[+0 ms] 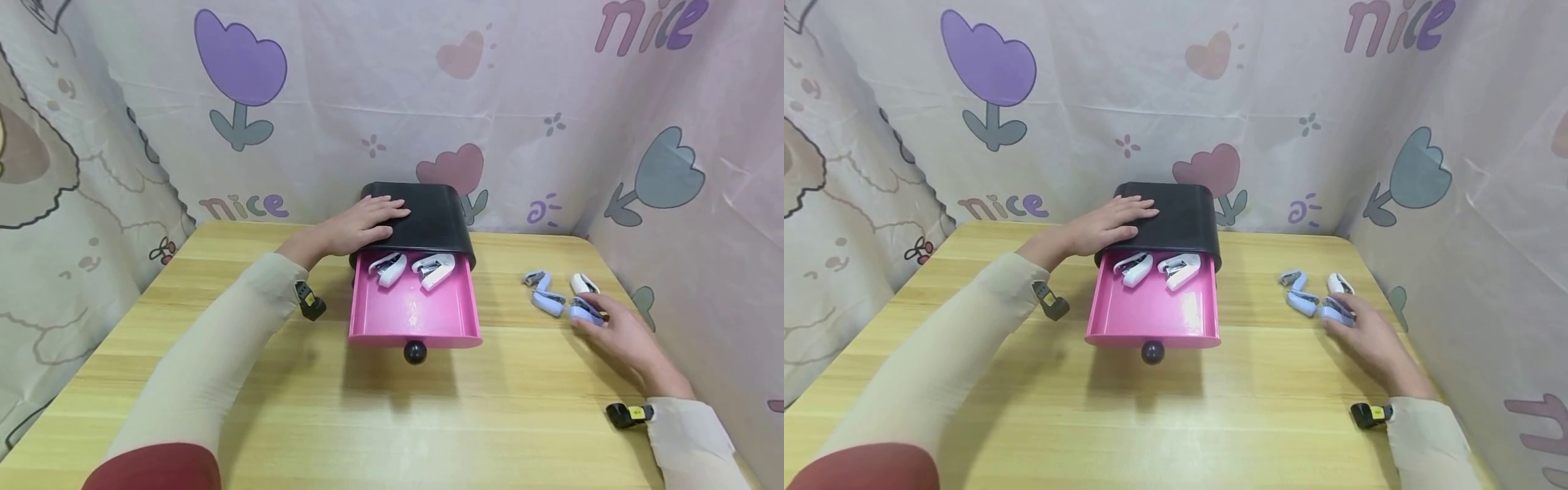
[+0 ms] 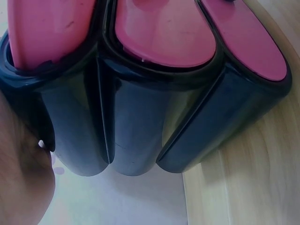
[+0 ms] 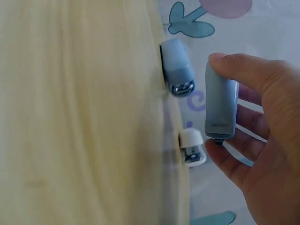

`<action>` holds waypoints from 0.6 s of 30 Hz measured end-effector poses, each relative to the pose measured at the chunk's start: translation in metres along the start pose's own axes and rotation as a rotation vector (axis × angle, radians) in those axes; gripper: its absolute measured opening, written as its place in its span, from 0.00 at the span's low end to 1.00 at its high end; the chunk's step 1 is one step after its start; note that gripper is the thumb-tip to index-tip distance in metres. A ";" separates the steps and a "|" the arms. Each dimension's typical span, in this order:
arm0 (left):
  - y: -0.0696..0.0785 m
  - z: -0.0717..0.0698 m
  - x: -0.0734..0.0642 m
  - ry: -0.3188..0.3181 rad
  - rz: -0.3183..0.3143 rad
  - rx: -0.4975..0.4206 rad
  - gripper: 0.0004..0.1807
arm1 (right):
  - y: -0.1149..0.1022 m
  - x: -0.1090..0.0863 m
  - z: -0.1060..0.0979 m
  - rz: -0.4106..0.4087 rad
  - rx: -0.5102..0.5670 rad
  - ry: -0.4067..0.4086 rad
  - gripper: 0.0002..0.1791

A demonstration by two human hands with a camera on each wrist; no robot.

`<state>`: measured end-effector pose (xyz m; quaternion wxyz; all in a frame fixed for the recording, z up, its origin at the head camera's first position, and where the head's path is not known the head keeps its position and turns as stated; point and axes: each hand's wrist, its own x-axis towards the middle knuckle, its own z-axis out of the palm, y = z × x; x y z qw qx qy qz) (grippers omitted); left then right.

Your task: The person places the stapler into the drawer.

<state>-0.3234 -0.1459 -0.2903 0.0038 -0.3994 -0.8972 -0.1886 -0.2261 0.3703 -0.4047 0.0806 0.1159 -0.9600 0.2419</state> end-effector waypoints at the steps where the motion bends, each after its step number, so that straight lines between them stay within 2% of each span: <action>1: 0.000 0.000 0.000 -0.003 -0.003 0.001 0.29 | -0.002 0.001 -0.001 -0.014 0.000 0.006 0.34; 9: 0.000 -0.001 0.000 -0.006 -0.010 0.003 0.29 | -0.026 0.005 -0.006 -0.148 -0.035 0.060 0.30; 12: 0.000 -0.001 0.000 -0.008 -0.009 0.000 0.29 | -0.041 0.006 -0.008 -0.195 -0.056 0.069 0.30; 18: 0.000 0.001 0.001 -0.008 -0.008 -0.001 0.29 | -0.076 0.009 -0.012 -0.309 -0.027 0.087 0.29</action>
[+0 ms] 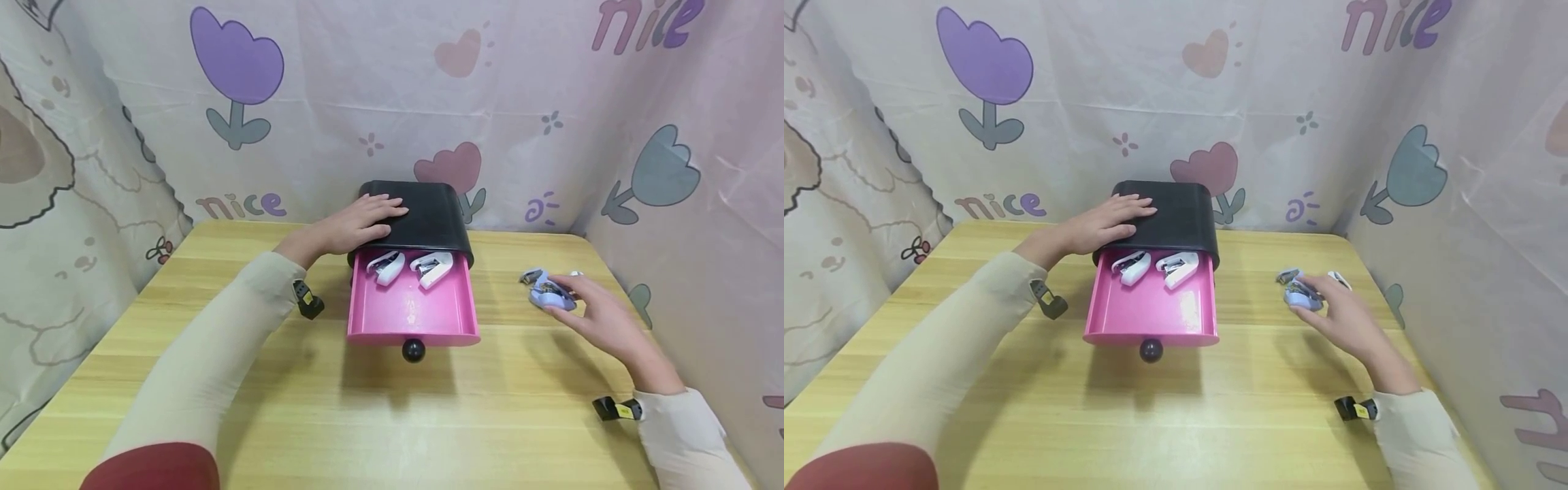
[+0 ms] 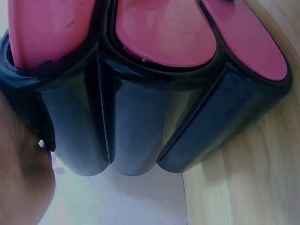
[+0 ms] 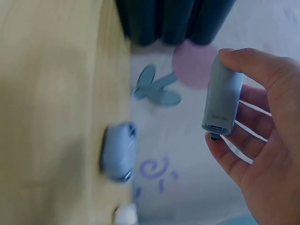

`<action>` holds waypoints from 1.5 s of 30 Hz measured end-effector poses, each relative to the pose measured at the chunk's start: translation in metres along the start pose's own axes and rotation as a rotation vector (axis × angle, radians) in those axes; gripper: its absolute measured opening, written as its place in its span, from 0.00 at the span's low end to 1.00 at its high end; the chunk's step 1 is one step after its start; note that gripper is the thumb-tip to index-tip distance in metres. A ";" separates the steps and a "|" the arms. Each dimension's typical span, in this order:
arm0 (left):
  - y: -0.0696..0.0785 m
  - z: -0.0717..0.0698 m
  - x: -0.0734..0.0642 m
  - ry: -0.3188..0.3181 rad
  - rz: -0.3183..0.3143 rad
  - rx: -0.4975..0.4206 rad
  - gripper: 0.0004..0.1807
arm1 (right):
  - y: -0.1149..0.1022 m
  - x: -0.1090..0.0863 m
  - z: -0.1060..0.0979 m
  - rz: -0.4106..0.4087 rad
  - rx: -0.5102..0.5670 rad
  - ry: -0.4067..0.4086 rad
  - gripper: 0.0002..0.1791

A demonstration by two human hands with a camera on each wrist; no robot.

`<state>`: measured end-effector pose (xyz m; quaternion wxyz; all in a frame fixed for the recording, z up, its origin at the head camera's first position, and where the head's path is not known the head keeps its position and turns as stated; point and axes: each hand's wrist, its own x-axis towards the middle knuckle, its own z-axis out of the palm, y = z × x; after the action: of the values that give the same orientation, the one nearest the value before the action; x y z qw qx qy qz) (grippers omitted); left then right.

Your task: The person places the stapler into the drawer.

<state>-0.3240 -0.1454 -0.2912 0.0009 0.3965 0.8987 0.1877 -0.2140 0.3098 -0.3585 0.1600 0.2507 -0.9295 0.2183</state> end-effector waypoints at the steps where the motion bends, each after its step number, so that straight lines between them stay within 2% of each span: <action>1: 0.000 0.000 0.000 -0.001 -0.002 0.001 0.29 | -0.006 0.003 -0.001 -0.018 0.004 -0.003 0.29; 8: 0.001 -0.001 0.000 -0.002 -0.003 0.000 0.29 | -0.047 0.023 -0.006 -0.109 -0.026 -0.030 0.29; 15: -0.001 -0.005 0.002 -0.023 0.005 0.024 0.29 | -0.077 0.041 -0.005 -0.244 0.049 -0.040 0.29; 26: 0.001 -0.014 0.002 -0.076 -0.031 0.072 0.30 | -0.119 0.065 0.000 -0.318 0.065 -0.118 0.32; 33: 0.005 -0.014 0.001 -0.052 -0.048 0.166 0.29 | -0.127 0.074 0.010 -0.383 0.071 -0.137 0.31; 39: 0.004 -0.014 -0.007 -0.077 -0.064 0.141 0.32 | -0.129 0.077 0.017 -0.383 0.074 -0.146 0.32; 45: 0.002 -0.017 -0.014 -0.060 -0.065 0.122 0.33 | -0.131 0.081 0.018 -0.395 0.071 -0.145 0.32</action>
<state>-0.3150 -0.1601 -0.2768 0.0098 0.3720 0.9204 0.1203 -0.2141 0.1673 -0.2981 0.1233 0.4485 -0.8632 0.1965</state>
